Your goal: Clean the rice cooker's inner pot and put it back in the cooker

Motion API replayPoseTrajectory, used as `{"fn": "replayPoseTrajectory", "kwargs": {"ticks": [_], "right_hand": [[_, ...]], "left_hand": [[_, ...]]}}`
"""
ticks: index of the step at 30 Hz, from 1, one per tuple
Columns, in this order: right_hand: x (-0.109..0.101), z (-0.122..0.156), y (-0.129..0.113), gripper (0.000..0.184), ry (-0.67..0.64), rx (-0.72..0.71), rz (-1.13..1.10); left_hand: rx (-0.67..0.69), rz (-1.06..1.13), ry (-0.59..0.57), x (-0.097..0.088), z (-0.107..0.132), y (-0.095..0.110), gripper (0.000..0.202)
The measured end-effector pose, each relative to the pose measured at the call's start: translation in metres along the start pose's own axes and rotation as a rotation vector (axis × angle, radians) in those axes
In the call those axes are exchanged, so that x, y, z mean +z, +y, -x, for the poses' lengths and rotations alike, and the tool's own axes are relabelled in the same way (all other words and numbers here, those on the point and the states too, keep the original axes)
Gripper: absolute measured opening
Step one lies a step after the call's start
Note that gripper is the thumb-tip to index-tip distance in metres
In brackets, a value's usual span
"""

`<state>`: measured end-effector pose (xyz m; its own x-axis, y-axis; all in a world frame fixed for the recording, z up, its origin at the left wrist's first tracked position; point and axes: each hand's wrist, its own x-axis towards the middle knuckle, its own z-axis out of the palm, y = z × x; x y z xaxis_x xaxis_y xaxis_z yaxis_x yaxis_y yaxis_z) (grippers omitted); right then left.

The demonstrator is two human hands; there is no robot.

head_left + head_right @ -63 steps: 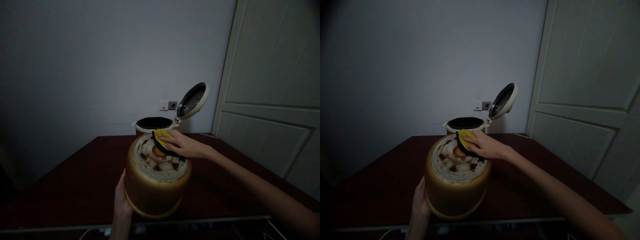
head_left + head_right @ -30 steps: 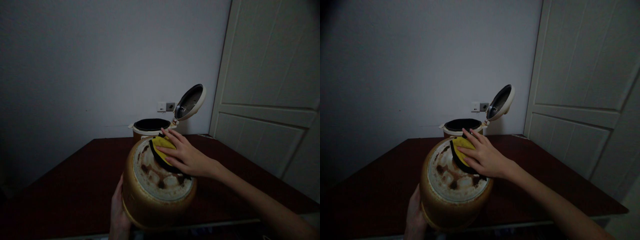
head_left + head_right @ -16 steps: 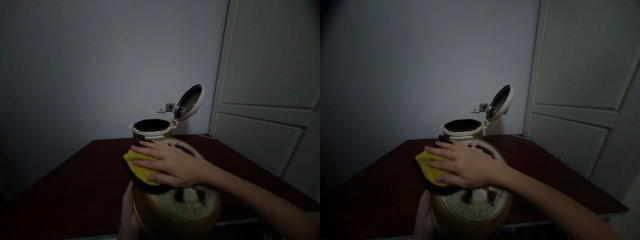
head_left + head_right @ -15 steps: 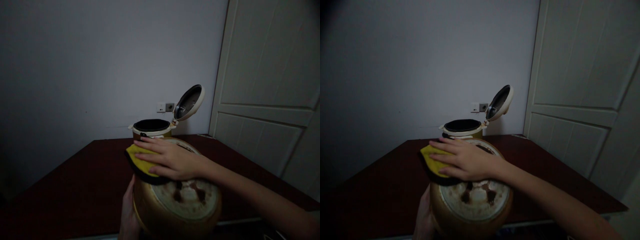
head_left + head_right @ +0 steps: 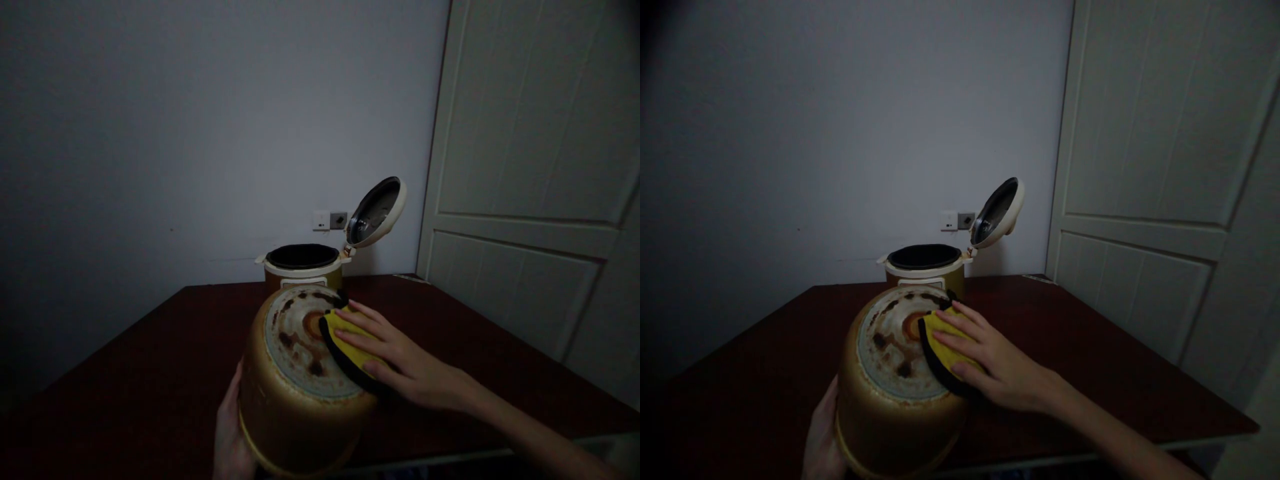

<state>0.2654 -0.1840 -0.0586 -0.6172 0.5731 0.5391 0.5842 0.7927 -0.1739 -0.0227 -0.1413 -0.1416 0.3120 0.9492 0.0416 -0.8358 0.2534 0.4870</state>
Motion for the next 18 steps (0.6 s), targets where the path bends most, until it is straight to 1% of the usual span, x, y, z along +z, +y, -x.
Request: {"fn": "replayPoseTrajectory", "kwargs": {"ticks": [3, 5, 7, 10, 12, 15, 17, 18], "right_hand": [[-0.002, 0.007, -0.011, 0.053, 0.005, -0.181, 0.104], [-0.006, 0.007, -0.013, 0.056, 0.013, -0.281, 0.183], [-0.010, 0.003, -0.018, 0.057, 0.019, -0.356, 0.249], [-0.012, -0.005, -0.032, 0.051, -0.003, -0.469, 0.301], [-0.011, -0.013, -0.046, 0.046, -0.029, -0.486, 0.289], [-0.011, -0.029, -0.066, 0.044, -0.047, -0.407, 0.237], [-0.011, -0.041, -0.076, 0.042, -0.032, -0.378, 0.221], [-0.010, -0.047, -0.080, 0.041, -0.025, -0.387, 0.231]], "left_hand": [[-0.061, -0.028, 0.030, 0.012, 0.002, -0.004, 0.038], [-0.110, -0.043, 0.044, 0.023, 0.003, -0.006, 0.040], [-0.123, -0.045, 0.046, 0.031, 0.004, -0.006, 0.041], [-0.136, -0.038, 0.020, 0.033, 0.003, -0.005, 0.041], [-0.140, -0.031, 0.010, 0.030, 0.001, -0.006, 0.039], [-0.111, -0.040, 0.039, 0.026, -0.003, -0.006, 0.034], [-0.077, -0.065, 0.090, 0.030, -0.004, -0.006, 0.031], [-0.059, -0.076, 0.107, 0.034, -0.004, -0.006, 0.030]]}}
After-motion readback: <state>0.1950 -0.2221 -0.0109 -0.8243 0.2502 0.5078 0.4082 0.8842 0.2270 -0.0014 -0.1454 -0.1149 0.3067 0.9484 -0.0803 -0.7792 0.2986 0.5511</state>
